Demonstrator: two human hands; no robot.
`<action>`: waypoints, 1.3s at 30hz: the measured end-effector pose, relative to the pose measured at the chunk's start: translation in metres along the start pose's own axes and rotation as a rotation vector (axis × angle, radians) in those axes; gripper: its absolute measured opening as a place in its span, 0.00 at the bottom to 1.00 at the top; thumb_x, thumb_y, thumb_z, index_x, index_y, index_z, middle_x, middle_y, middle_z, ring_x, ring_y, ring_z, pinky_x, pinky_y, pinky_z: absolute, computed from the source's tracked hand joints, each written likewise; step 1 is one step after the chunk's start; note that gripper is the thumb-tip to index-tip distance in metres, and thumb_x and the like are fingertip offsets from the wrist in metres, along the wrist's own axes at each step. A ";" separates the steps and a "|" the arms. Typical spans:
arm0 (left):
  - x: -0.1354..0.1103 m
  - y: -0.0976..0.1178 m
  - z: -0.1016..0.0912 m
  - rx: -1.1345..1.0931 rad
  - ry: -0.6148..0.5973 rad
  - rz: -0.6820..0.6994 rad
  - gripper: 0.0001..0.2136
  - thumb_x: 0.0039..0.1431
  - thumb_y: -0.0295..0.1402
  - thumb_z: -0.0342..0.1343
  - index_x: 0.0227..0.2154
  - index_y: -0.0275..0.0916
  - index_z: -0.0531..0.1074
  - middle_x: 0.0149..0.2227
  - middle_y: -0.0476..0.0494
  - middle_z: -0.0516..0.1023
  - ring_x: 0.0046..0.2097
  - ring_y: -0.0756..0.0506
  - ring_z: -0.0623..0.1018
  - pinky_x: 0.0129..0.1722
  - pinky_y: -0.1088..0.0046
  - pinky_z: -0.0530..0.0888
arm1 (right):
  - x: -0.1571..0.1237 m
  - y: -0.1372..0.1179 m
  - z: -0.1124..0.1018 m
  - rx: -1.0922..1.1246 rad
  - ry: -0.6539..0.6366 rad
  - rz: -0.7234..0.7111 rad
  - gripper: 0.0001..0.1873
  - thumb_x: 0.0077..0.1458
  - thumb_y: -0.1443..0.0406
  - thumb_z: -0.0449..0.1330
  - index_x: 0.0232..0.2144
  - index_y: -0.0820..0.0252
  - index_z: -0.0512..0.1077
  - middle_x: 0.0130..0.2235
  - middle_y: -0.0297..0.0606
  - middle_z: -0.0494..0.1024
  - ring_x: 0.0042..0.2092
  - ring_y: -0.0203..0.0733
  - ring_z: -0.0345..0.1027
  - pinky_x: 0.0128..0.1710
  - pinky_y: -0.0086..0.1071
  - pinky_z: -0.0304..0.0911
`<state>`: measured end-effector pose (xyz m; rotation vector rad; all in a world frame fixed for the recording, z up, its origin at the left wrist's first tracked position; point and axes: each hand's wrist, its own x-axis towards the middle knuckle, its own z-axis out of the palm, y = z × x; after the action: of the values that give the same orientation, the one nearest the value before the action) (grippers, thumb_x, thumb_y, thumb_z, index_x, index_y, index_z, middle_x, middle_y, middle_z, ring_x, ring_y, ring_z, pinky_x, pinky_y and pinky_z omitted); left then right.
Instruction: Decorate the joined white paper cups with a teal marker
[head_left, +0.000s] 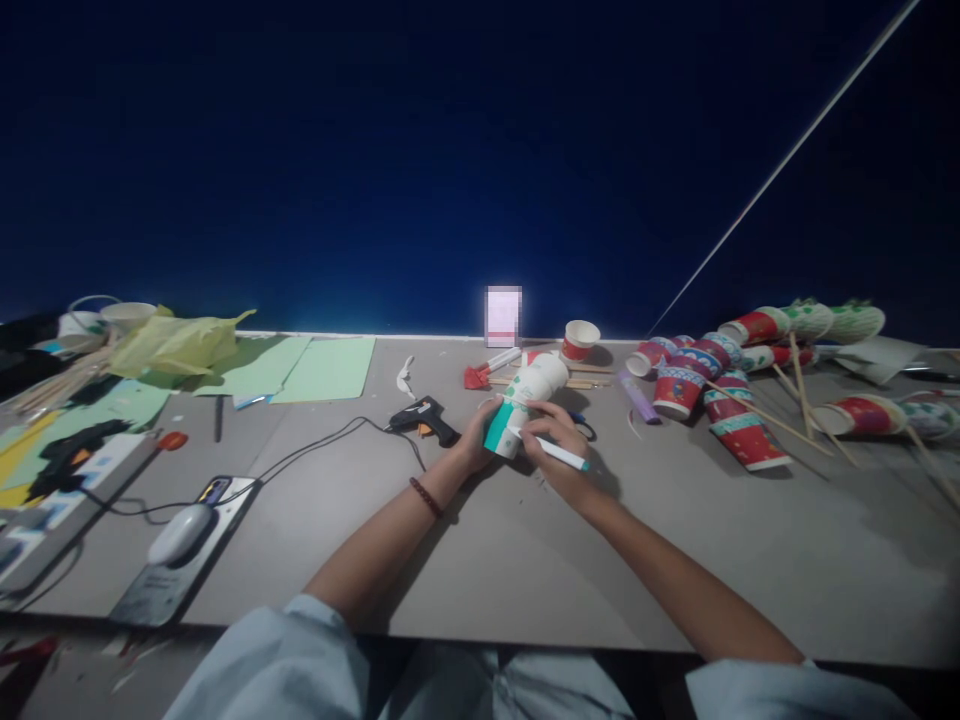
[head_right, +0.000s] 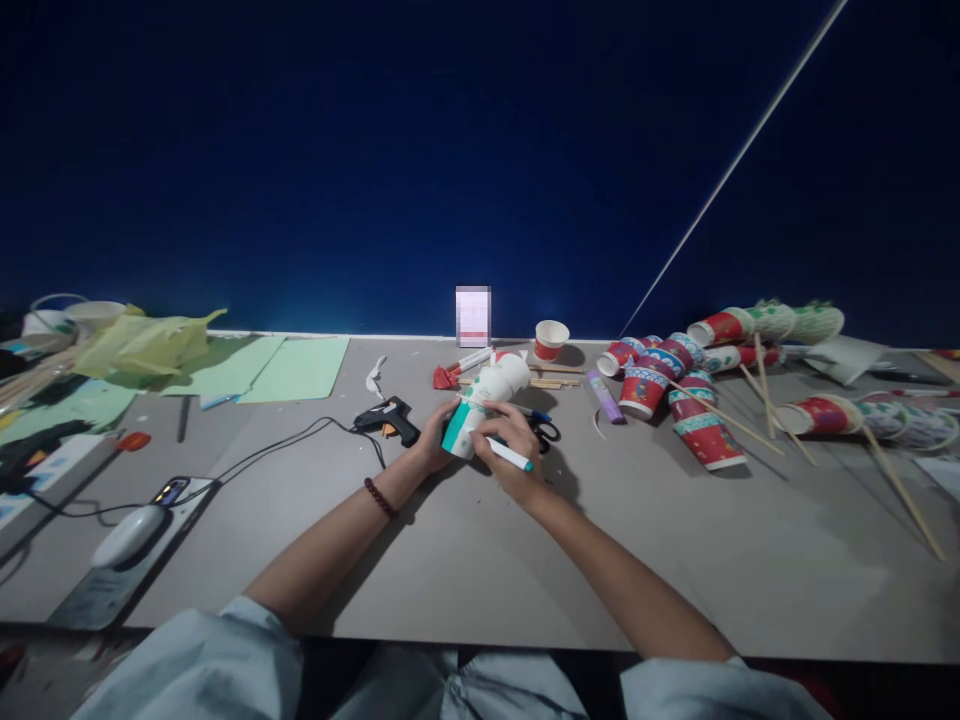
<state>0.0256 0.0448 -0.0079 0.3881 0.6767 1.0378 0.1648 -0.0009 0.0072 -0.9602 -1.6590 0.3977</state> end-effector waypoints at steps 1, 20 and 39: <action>0.000 0.000 0.000 -0.002 -0.002 0.001 0.10 0.53 0.37 0.59 0.33 0.34 0.77 0.32 0.40 0.80 0.32 0.44 0.78 0.36 0.70 0.73 | 0.000 0.001 0.000 0.003 -0.015 -0.007 0.07 0.54 0.67 0.60 0.25 0.53 0.75 0.31 0.38 0.80 0.51 0.48 0.73 0.50 0.42 0.68; 0.000 0.004 0.001 -0.037 -0.012 -0.024 0.12 0.54 0.39 0.58 0.30 0.32 0.75 0.28 0.40 0.79 0.30 0.43 0.78 0.36 0.69 0.73 | 0.000 -0.006 0.000 -0.002 -0.248 0.011 0.10 0.52 0.69 0.61 0.21 0.52 0.76 0.28 0.38 0.81 0.64 0.51 0.60 0.55 0.41 0.64; -0.006 0.004 0.006 -0.003 0.016 -0.053 0.10 0.57 0.37 0.56 0.33 0.34 0.74 0.26 0.43 0.78 0.29 0.45 0.77 0.31 0.70 0.74 | -0.001 0.011 0.001 0.010 0.091 0.014 0.02 0.57 0.65 0.61 0.32 0.55 0.74 0.41 0.42 0.80 0.45 0.46 0.75 0.48 0.42 0.69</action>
<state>0.0257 0.0417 0.0006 0.3576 0.6963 0.9928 0.1682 0.0050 -0.0013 -0.9687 -1.5674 0.3663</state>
